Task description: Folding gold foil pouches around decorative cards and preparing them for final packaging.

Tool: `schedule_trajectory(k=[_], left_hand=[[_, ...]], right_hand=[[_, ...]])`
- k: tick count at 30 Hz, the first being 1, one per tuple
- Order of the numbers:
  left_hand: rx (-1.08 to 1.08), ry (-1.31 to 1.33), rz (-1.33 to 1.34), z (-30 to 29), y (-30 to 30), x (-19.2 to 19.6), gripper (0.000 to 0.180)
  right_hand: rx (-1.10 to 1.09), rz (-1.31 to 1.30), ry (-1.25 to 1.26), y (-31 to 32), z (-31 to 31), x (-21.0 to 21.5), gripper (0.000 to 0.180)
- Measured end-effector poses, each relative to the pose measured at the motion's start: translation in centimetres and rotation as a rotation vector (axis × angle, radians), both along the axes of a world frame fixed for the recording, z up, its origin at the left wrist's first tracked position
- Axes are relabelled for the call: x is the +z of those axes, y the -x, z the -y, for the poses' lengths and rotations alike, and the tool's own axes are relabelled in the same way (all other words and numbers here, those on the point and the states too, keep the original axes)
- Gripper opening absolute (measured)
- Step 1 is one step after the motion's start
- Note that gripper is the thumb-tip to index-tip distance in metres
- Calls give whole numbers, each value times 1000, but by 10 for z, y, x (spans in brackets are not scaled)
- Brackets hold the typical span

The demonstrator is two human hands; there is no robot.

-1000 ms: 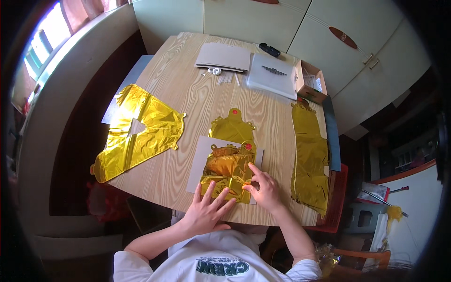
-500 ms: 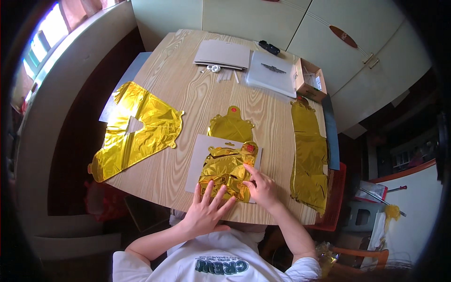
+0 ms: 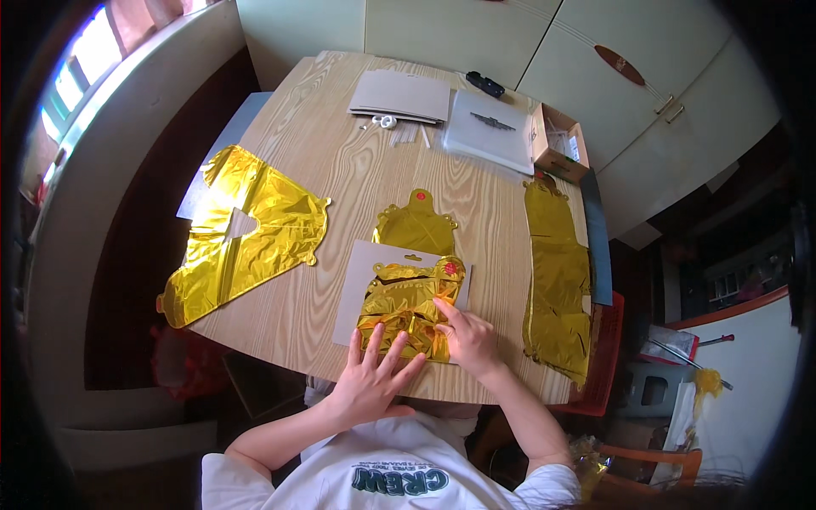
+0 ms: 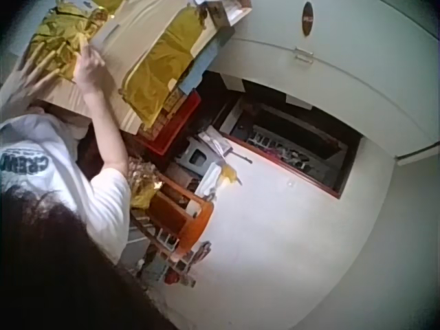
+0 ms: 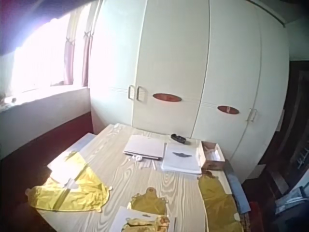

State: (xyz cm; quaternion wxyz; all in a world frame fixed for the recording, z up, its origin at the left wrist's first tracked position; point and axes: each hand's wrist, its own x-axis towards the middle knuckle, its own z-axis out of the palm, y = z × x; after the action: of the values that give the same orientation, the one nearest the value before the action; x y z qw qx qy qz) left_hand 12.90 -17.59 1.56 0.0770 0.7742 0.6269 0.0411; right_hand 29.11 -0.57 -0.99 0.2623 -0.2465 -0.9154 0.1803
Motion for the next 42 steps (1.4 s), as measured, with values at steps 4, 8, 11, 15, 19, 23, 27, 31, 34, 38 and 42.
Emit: schedule_trajectory(k=[4,8,11,15,19,23,27,31,34,38,42], left_hand=[[9,10,3,0,-1,2,93],[19,7,-3,-1,-3,4,94],[15,16,-10,-1,-3,3,95],[12,25,-18,-1,-2,5,95],[36,35,-18,-1,-3,5,98],[57,42,-25,-1,-4,4,100],[60,24,9,-2,-1,4,100],[84,16,25,0,14,4,100],[85,5,-22,3,26,4,102],[109,9,-24,9,41,-1,110],[141,10,-29,12,53,-2,111]], right_hand=[[7,3,-5,1,1,1,56],[-9,-12,67,-2,2,-3,61],[-42,-93,121,-3,8,-5,71],[-24,1,152,-11,29,-2,89],[-36,60,214,-16,37,-3,90],[-49,104,162,-16,37,-1,90],[-84,141,120,-17,34,2,84],[-109,158,102,-18,35,2,79],[-116,128,91,-16,35,5,77],[-156,150,39,-15,36,-1,72],[-195,166,-59,-11,36,0,69]])
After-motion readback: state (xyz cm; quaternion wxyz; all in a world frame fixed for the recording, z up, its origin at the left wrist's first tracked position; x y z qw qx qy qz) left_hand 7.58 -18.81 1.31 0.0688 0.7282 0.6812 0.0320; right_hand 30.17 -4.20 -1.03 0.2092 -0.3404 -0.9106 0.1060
